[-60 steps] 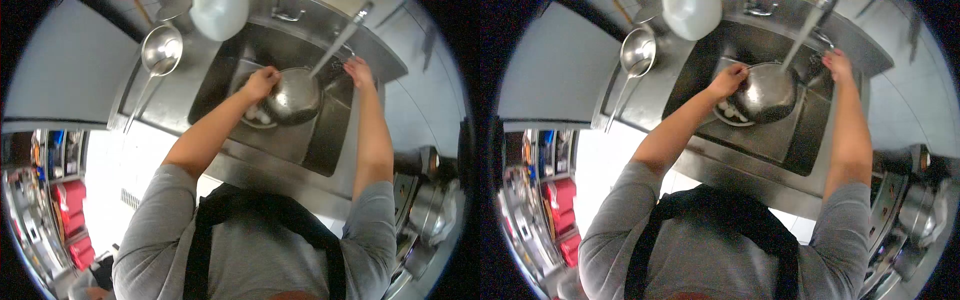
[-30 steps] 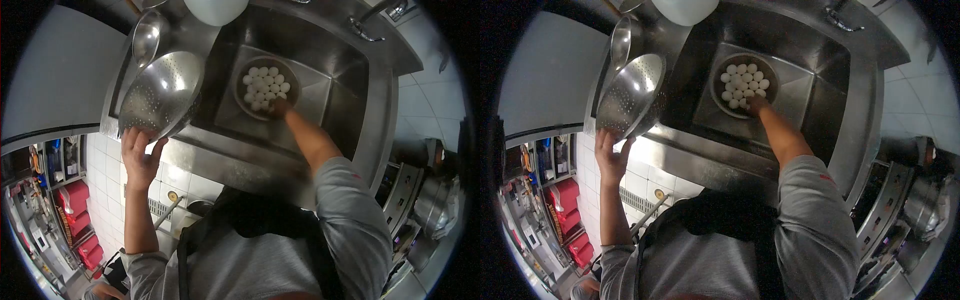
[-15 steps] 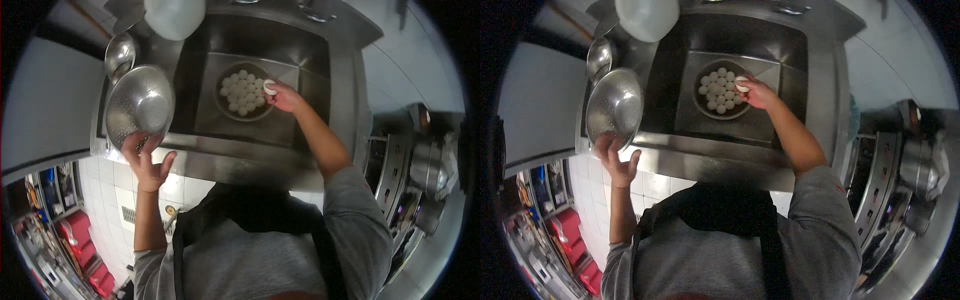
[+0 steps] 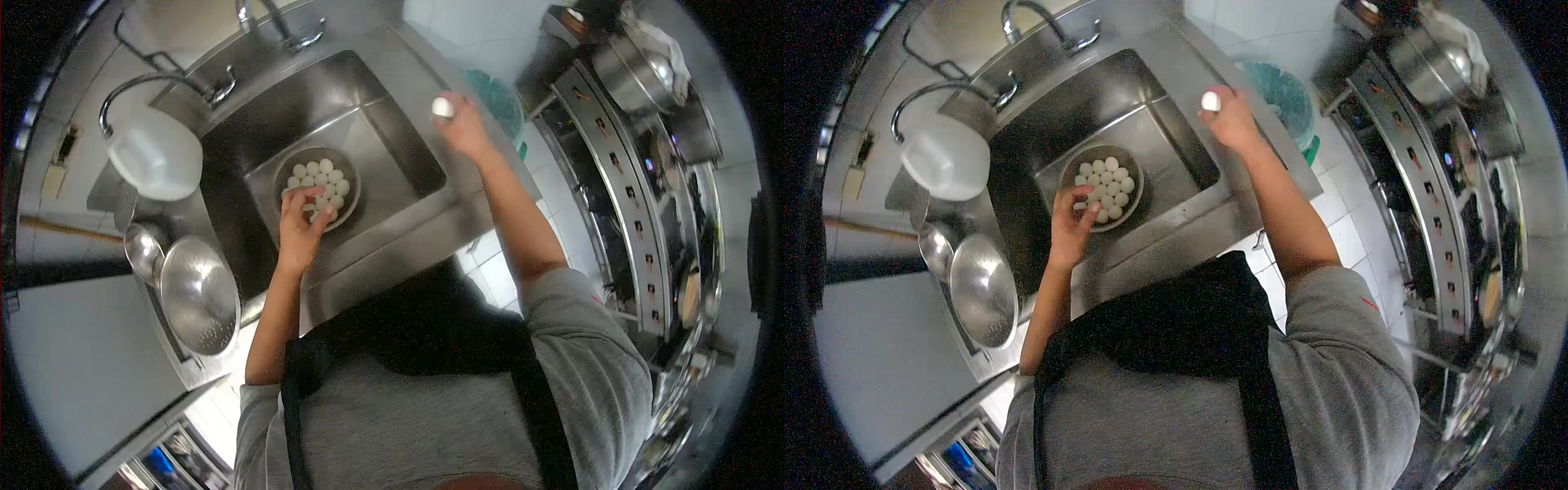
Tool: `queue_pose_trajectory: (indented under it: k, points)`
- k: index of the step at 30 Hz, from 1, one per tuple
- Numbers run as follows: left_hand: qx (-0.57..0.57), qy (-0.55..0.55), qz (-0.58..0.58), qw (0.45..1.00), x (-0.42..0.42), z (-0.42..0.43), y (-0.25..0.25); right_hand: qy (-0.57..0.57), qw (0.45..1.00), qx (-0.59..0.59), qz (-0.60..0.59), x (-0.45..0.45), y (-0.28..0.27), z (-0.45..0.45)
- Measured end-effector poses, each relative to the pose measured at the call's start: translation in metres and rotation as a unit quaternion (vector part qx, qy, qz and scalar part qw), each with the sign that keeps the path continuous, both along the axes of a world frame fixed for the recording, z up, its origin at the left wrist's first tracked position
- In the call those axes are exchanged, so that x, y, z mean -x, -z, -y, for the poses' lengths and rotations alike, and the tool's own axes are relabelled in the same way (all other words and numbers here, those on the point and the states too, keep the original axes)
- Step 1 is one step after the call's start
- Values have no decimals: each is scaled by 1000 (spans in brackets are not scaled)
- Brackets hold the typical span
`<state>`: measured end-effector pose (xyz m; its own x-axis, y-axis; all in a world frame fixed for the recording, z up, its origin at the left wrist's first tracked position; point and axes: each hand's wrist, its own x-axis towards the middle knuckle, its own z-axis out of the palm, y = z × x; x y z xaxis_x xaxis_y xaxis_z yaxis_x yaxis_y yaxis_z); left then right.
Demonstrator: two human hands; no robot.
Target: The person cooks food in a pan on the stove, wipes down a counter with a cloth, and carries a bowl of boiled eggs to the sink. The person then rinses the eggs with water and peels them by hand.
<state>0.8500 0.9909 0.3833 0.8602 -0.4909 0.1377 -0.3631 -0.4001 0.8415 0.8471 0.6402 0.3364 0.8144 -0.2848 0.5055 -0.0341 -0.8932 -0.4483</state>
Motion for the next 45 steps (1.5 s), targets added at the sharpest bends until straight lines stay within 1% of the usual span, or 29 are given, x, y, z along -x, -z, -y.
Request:
queue_pose_trajectory:
  k: [1, 3, 4, 5, 7, 9, 10, 11, 12, 13, 14, 15, 17, 20, 21, 24, 26, 28, 31, 34, 36, 37, 38, 39, 40, 41, 42, 44, 45]
  points:
    - [13, 14, -33, 999, -4, 2, 5, -10, 996, -90, -27, 8, -5, -1]
    - [107, 38, -183, 977, -14, 15, 16, -30, 961, -268, -69, 23, -22, -23]
    - [150, 48, -259, 953, -17, 25, 17, -69, 841, -531, -82, 26, -24, -38]
    - [166, 67, -263, 948, -18, 41, 12, -94, 723, -679, -87, 29, -26, -49]
    - [195, 101, -271, 937, -14, 80, -5, -173, 583, -790, -75, 28, -9, -72]
    - [145, 128, -178, 965, -16, 115, -19, -187, 616, -764, -46, 28, -27, -93]
    - [120, 146, -130, 973, -16, 136, -22, -164, 669, -723, -53, 24, -33, -90]
    - [159, 155, -93, 971, -27, 151, -10, -147, 752, -642, -22, 21, -43, -83]
    - [166, 166, -40, 971, -34, 169, -15, -130, 840, -527, 24, 4, -27, -67]
    - [211, 175, -92, 957, -42, 189, -16, -128, 871, -475, -6, 22, -73, -46]
    - [193, 149, -112, 963, -44, 213, -29, -184, 831, -524, 27, 9, -66, -21]
    - [196, 164, -101, 961, -48, 237, -39, -53, 941, -333, 36, -3, -61, 0]
    - [189, 164, -122, 960, -57, 290, -54, -34, 942, -302, 140, -18, -62, 48]
    - [166, 163, -124, 965, -62, 370, -51, -24, 948, -295, 113, -15, -67, 126]
    - [154, 165, -122, 966, -61, 392, -49, -19, 934, -342, 98, -7, -69, 147]
    - [132, 171, -152, 965, -68, 447, -16, -1, 942, -335, 16, -14, -35, 203]
    - [145, 186, -214, 948, -78, 473, 6, -12, 937, -349, -16, -17, -16, 234]
    - [128, 196, -235, 943, -74, 498, 6, -22, 965, -258, -27, -12, -14, 261]
    - [109, 201, -251, 941, -75, 527, -1, -10, 965, -254, -66, -13, -18, 291]
    - [100, 215, -243, 941, -88, 544, 13, -16, 984, -147, -95, -36, 10, 312]
    - [96, 206, -233, 946, -94, 551, 21, -31, 976, -188, -106, -12, -18, 321]
    - [95, 192, -229, 950, -94, 554, 23, -50, 962, -251, -101, -8, -22, 325]
    - [91, 190, -212, 954, -93, 556, 21, -107, 941, -322, 7, -22, 6, 330]
    - [95, 178, -188, 961, -98, 555, 27, -144, 872, -468, 21, -30, 13, 328]
    - [20, 180, -138, 974, -95, 556, 13, -131, 913, -386, 19, -48, 41, 333]
    - [40, 164, -148, 975, -104, 554, 23, -92, 954, -285, -10, -40, 24, 332]
    - [50, 144, -132, 979, -104, 551, 27, -97, 932, -348, -4, -45, 31, 334]
    - [79, 132, -121, 981, -115, 549, 39, -128, 839, -525, -67, -33, -1, 333]
    - [100, 137, -123, 978, -123, 546, 52, -142, 801, -580, -45, -38, 4, 335]
